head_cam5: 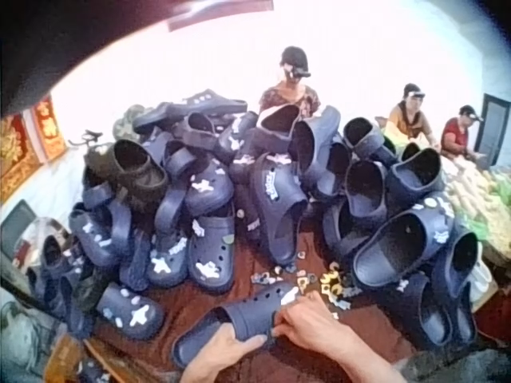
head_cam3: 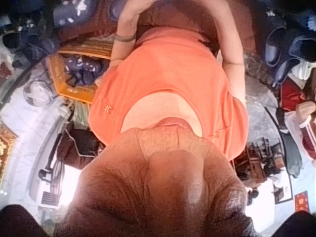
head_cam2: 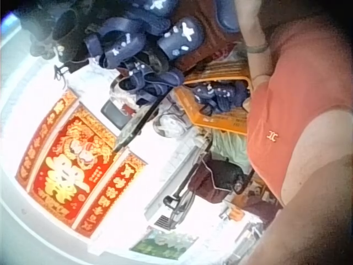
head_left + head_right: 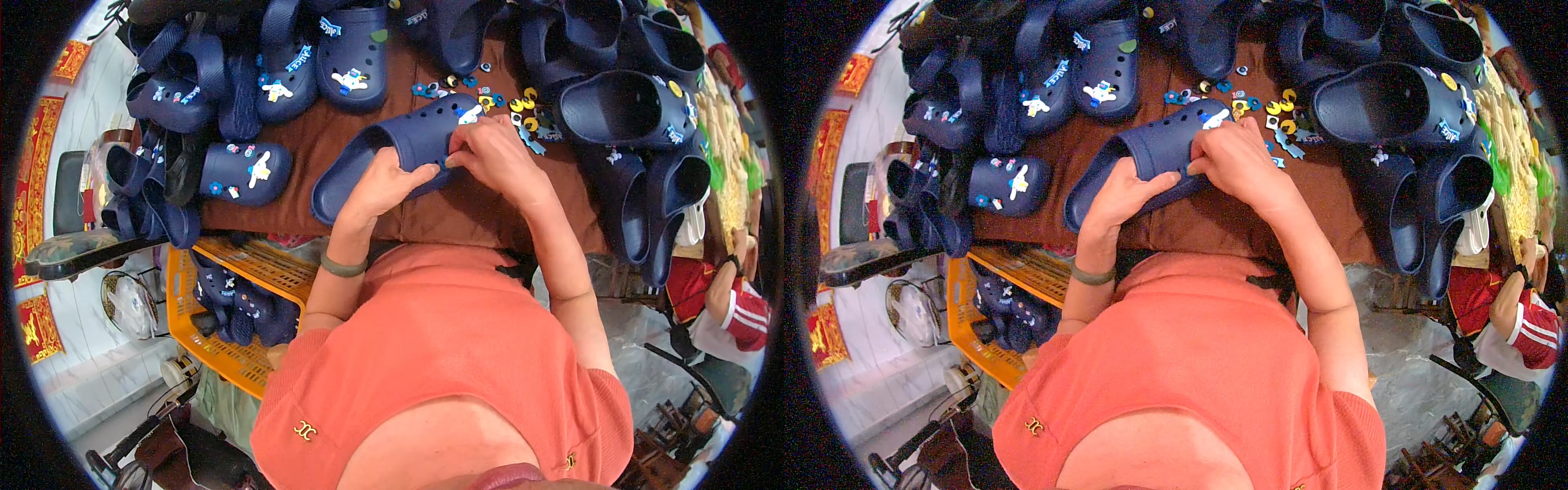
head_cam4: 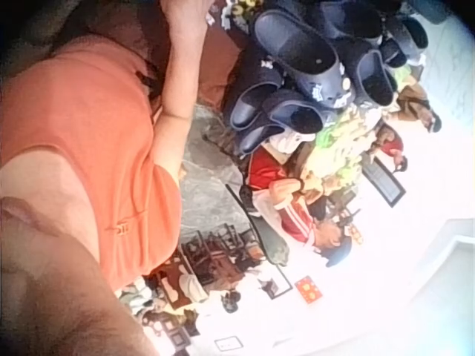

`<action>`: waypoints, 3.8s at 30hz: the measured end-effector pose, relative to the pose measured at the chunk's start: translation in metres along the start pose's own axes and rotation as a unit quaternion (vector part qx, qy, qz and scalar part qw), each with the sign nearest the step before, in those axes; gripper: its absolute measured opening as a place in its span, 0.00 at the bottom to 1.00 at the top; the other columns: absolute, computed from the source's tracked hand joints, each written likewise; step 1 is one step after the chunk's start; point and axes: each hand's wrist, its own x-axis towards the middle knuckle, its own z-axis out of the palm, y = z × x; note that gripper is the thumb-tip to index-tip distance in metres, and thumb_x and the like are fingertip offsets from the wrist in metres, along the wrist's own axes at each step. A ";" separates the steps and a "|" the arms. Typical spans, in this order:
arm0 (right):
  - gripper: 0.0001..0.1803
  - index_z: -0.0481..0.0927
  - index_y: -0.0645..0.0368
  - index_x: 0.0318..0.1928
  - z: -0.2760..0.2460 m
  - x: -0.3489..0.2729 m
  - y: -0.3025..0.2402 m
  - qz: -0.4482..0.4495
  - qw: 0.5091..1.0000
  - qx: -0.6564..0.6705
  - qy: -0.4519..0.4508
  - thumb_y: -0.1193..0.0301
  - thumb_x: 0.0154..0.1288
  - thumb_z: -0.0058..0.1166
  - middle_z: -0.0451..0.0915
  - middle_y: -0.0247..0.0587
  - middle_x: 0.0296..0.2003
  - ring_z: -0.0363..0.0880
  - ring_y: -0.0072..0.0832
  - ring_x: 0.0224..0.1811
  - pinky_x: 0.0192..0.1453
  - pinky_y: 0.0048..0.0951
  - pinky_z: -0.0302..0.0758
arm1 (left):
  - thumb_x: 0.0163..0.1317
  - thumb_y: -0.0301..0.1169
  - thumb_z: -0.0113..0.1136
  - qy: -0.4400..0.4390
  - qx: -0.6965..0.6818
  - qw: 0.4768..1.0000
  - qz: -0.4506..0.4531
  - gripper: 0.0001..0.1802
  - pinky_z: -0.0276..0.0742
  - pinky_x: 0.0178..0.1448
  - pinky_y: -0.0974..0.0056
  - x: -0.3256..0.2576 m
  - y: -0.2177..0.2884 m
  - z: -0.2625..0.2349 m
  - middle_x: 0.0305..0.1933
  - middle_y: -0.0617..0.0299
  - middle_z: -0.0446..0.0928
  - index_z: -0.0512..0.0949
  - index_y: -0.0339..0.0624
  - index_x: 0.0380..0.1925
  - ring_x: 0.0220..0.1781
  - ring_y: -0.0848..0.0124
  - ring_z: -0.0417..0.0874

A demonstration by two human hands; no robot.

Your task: Manually attaching decorative charms into the ventilation holes of rubber clogs.

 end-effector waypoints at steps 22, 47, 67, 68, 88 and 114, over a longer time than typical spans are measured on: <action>0.10 0.77 0.61 0.31 0.004 0.008 -0.014 0.025 0.999 0.020 -0.024 0.73 0.50 0.65 0.80 0.50 0.29 0.80 0.50 0.36 0.39 0.45 0.73 | 0.54 0.22 0.65 0.033 -0.048 0.998 -0.025 0.23 0.75 0.57 0.64 -0.002 0.006 0.005 0.48 0.61 0.79 0.76 0.33 0.52 0.49 0.71 0.79; 0.10 0.82 0.61 0.26 -0.005 0.055 -0.011 0.094 0.991 -0.041 -0.083 0.73 0.37 0.64 0.82 0.52 0.27 0.82 0.48 0.34 0.39 0.40 0.77 | 0.55 0.23 0.61 0.056 -0.050 0.997 0.013 0.20 0.72 0.57 0.65 0.000 0.003 0.007 0.47 0.59 0.79 0.76 0.30 0.50 0.49 0.72 0.77; 0.24 0.78 0.56 0.54 0.050 -0.038 -0.013 -0.078 0.967 -0.102 0.218 0.72 0.55 0.62 0.73 0.41 0.46 0.72 0.39 0.50 0.50 0.40 0.74 | 0.57 0.23 0.63 0.038 -0.124 0.991 0.024 0.21 0.75 0.59 0.65 0.004 -0.004 0.004 0.51 0.62 0.80 0.77 0.33 0.52 0.51 0.71 0.80; 0.24 0.77 0.58 0.54 0.047 -0.039 -0.015 -0.080 0.967 -0.135 0.199 0.71 0.55 0.61 0.73 0.41 0.46 0.70 0.39 0.53 0.53 0.42 0.72 | 0.57 0.23 0.63 0.047 -0.124 0.991 0.022 0.20 0.76 0.58 0.65 0.003 -0.002 0.005 0.50 0.62 0.80 0.77 0.33 0.51 0.50 0.72 0.80; 0.20 0.77 0.58 0.54 0.050 -0.045 0.023 0.027 0.964 -0.108 0.242 0.72 0.60 0.59 0.75 0.44 0.48 0.72 0.42 0.53 0.55 0.42 0.67 | 0.60 0.29 0.64 0.130 0.131 0.983 0.020 0.18 0.76 0.56 0.64 -0.001 0.012 0.006 0.46 0.58 0.83 0.79 0.31 0.49 0.48 0.70 0.82; 0.12 0.81 0.63 0.44 0.045 -0.067 0.055 0.114 0.968 -0.018 0.223 0.79 0.58 0.56 0.78 0.48 0.46 0.73 0.47 0.50 0.56 0.40 0.72 | 0.59 0.32 0.65 0.173 0.133 0.976 -0.016 0.18 0.77 0.50 0.66 -0.009 0.010 0.007 0.42 0.56 0.84 0.81 0.30 0.44 0.44 0.76 0.81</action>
